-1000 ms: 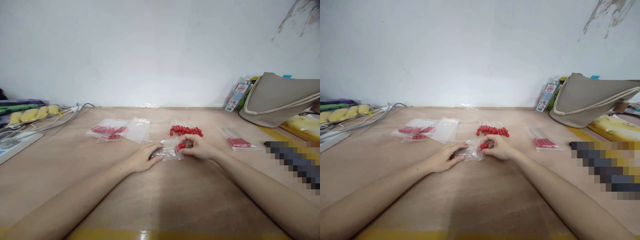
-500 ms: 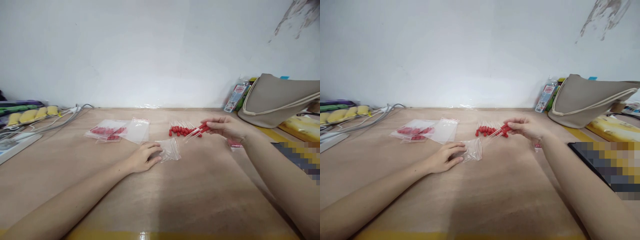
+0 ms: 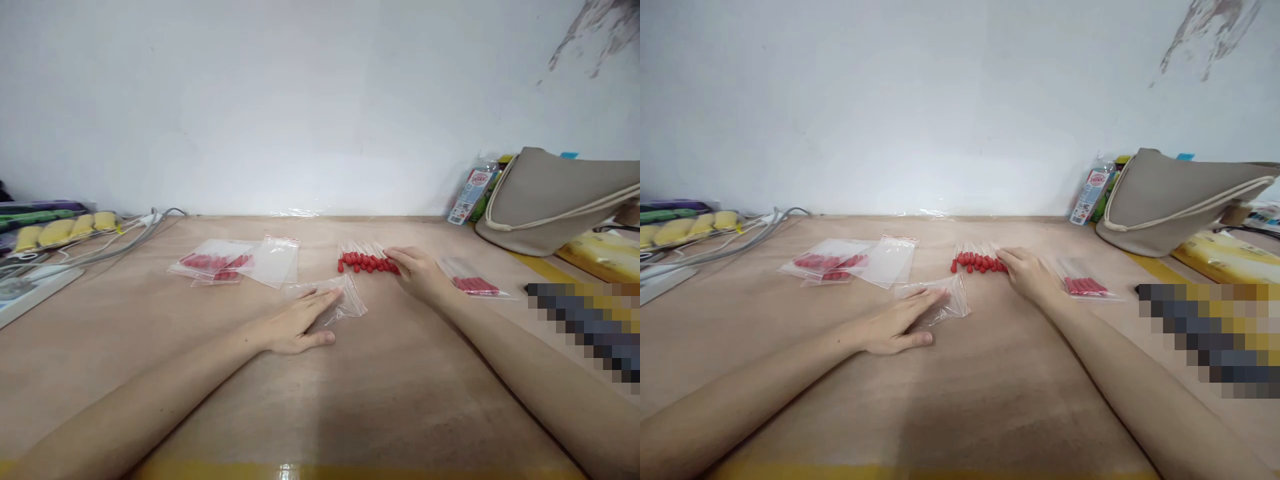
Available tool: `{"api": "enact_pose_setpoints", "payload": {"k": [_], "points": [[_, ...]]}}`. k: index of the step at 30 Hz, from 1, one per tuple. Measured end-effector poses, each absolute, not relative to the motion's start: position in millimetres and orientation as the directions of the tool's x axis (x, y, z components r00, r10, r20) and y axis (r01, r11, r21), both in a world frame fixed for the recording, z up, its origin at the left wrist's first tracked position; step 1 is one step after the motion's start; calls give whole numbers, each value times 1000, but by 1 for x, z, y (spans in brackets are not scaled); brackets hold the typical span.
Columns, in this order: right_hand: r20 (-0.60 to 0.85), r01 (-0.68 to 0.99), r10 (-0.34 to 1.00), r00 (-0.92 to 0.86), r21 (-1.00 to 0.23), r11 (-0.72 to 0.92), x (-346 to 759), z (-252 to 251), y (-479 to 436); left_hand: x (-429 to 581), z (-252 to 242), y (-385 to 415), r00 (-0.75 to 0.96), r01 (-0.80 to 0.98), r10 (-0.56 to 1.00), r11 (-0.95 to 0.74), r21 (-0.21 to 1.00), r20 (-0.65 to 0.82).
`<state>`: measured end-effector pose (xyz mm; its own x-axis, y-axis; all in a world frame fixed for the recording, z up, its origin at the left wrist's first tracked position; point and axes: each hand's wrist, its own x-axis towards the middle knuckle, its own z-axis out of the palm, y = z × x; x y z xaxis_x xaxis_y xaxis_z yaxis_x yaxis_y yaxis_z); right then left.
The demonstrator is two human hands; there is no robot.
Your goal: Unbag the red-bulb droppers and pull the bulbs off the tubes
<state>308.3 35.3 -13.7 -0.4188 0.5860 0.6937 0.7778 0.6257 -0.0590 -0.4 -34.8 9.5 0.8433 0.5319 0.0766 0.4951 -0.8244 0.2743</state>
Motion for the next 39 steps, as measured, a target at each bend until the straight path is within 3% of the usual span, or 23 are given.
{"api": "enact_pose_setpoints", "payload": {"k": [5, 9, 13, 16, 21, 24, 27, 30, 32, 36, 39], "points": [[617, 807, 622, -482, 37, 589, 308, -14, 33, 0, 9, -34, 858, 482, 512, -831, 276, 42], [658, 821, 621, -426, -8, 571, 293, 0, 17, 1, 10, -35, 867, 481, 497, -841, 247, 7], [596, 645, 566, -569, -104, 757, 261, 9, -12, 1, 9, -35, 870, 484, 493, -847, 221, -15], [452, 521, 494, -743, -73, 850, 243, 6, -27, -1, 9, -36, 878, 467, 478, -856, 221, -4], [395, 566, 549, -736, -87, 820, 241, -6, -28, -2, 9, -41, 861, 480, 508, -832, 276, 33], [426, 579, 571, -701, -127, 805, 248, 1, -23, -2, 8, -38, 750, 540, 637, -746, 391, 178], [470, 715, 690, -550, -161, 680, 268, 19, -10, -4, 7, -27, 568, 609, 749, -661, 439, 339], [370, 918, 893, -256, -196, 344, 313, 36, 12, -10, 6, -13, 484, 696, 795, -603, 390, 366], [199, 961, 980, 22, -274, 34, 352, 40, 28, -13, 4, -7, 458, 738, 819, -567, 366, 345], [114, 944, 971, 212, -282, -173, 415, 34, 46, -18, 3, -2, 418, 753, 860, -508, 419, 291], [135, 928, 957, 257, -309, -206, 438, 22, 50, -18, 5, -5, 399, 748, 899, -433, 504, 181]]}}
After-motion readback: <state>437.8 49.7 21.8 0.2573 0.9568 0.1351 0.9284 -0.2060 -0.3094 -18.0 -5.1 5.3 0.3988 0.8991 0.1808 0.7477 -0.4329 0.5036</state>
